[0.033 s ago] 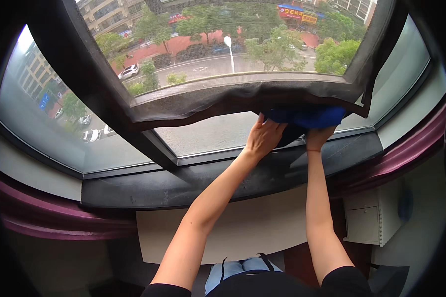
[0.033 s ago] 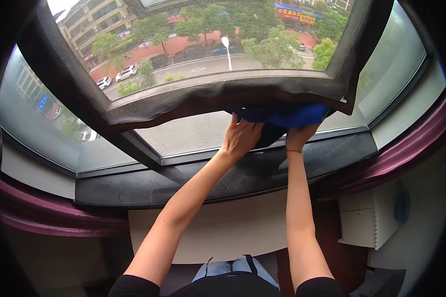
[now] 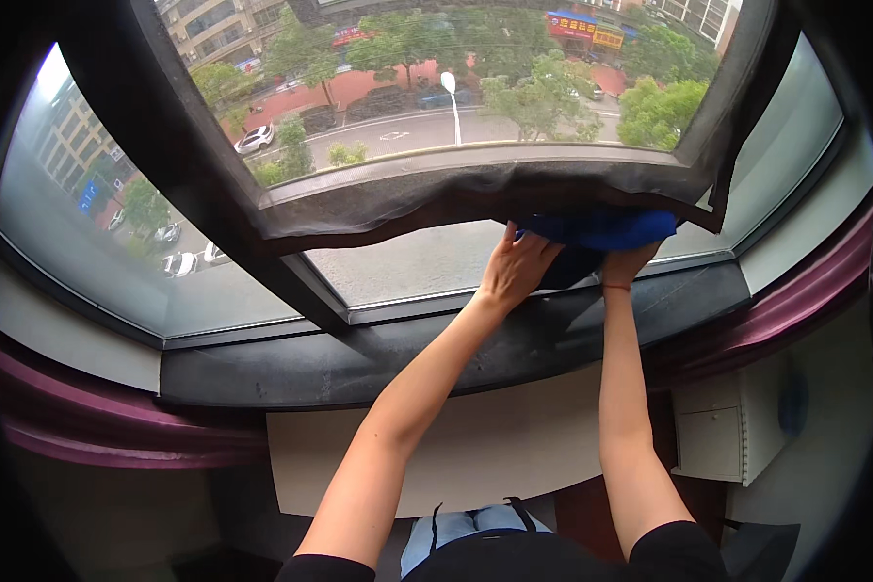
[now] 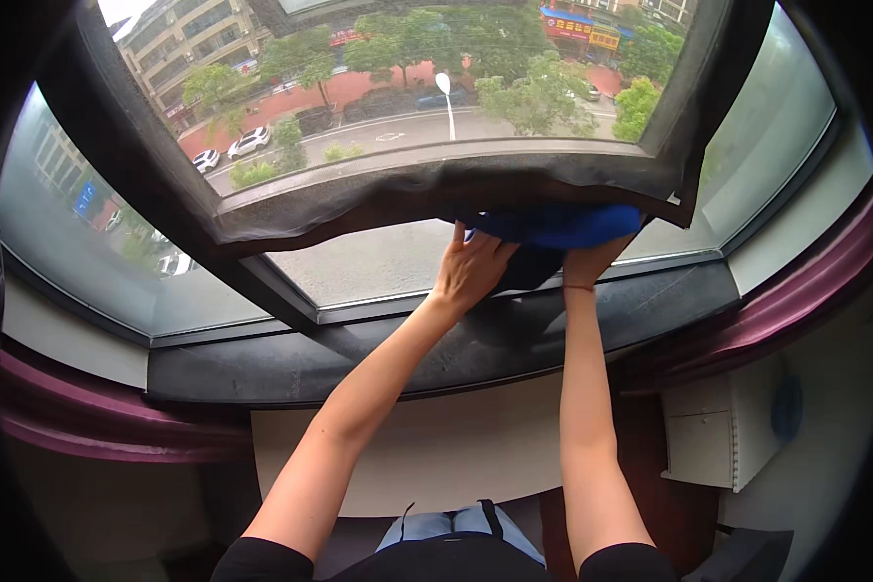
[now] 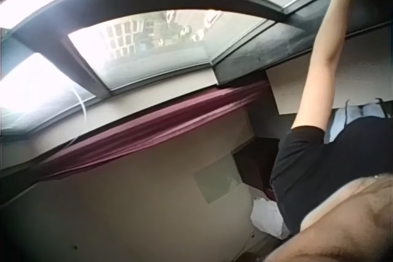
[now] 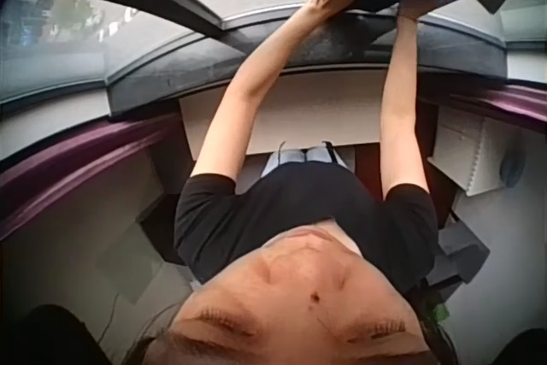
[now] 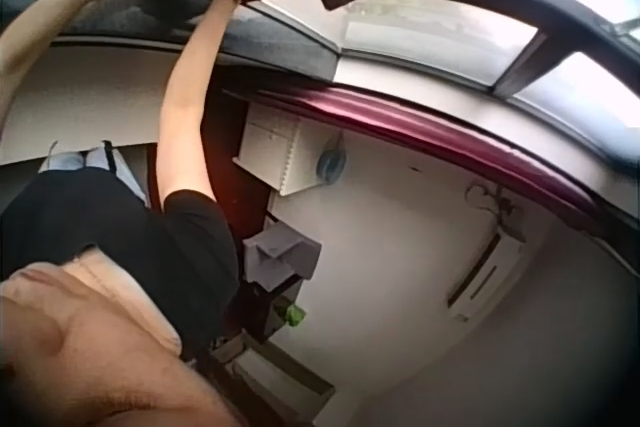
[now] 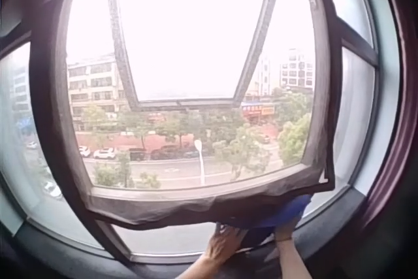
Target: The recorder uses a blue cloth and a basin of water to clean a window sill and an adjacent desk surface.
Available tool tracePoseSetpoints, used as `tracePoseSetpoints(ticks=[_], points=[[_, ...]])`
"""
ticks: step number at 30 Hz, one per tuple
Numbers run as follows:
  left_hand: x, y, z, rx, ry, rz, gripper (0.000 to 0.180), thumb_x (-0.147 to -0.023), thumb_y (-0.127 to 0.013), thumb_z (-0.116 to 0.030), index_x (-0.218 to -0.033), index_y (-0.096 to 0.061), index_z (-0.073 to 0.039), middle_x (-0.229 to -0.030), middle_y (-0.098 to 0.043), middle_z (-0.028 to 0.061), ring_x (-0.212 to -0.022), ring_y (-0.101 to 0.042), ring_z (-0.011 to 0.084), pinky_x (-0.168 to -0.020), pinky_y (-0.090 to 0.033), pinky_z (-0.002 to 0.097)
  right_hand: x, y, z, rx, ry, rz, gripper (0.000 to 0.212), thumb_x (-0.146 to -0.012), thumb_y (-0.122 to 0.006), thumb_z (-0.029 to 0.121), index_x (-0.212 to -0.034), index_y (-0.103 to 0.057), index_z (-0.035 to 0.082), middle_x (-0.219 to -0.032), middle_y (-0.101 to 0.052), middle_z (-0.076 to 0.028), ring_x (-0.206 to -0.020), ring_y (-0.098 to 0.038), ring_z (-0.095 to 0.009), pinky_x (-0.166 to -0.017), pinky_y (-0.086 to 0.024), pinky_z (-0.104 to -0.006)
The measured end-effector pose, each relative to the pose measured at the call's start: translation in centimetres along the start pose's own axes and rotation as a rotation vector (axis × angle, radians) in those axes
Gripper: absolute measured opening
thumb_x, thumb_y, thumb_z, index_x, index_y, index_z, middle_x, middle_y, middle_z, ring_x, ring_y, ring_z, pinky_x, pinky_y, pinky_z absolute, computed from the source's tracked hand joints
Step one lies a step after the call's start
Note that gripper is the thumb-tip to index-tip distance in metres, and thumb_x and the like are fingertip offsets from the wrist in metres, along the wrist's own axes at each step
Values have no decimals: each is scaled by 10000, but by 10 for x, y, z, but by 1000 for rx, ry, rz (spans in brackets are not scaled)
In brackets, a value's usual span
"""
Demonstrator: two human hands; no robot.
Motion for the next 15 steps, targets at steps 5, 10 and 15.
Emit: tracePoseSetpoints(ticks=[5, 10, 15], points=[[51, 24, 28, -47, 37, -105, 249, -785, -724, -261, -1033, -733, -239, -1184, -637, -42, -1221, -538, 175, -1160, -207, 647, 12, -38, 78, -157, 34, -88, 822, -967, -632, 362, -1514, -228, -100, -1552, -312, -293, -1429, -341, -414, -1199, -224, -463], [93, 96, 92, -239, 300, -126, 305, -743, -714, -313, -1003, -717, -154, -1208, -601, 135, -1239, -490, 411, -1070, -190, 761, 71, -57, 196, -355, 88, 80, 800, -955, -602, 375, -1495, -272, -114, -1579, -184, -379, -1469, -195, -529, -1215, -156, -533], [155, 184, 181, -452, 515, 93, 508, -743, -721, -189, -1203, -615, -1, -1299, -565, 244, -1220, -477, 528, -1113, -258, 690, 125, -91, 296, -260, 263, 281, 534, -868, -625, 258, -1277, -560, -79, -1461, -294, -445, -1337, -299, -645, -1133, -245, -662]])
Point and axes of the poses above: each hand's wrist, its own x-axis away from the middle knuckle, its own y-axis out of the back of the hand, z = x × y, the point moved 3 cm from there along -x, towards the middle knuckle
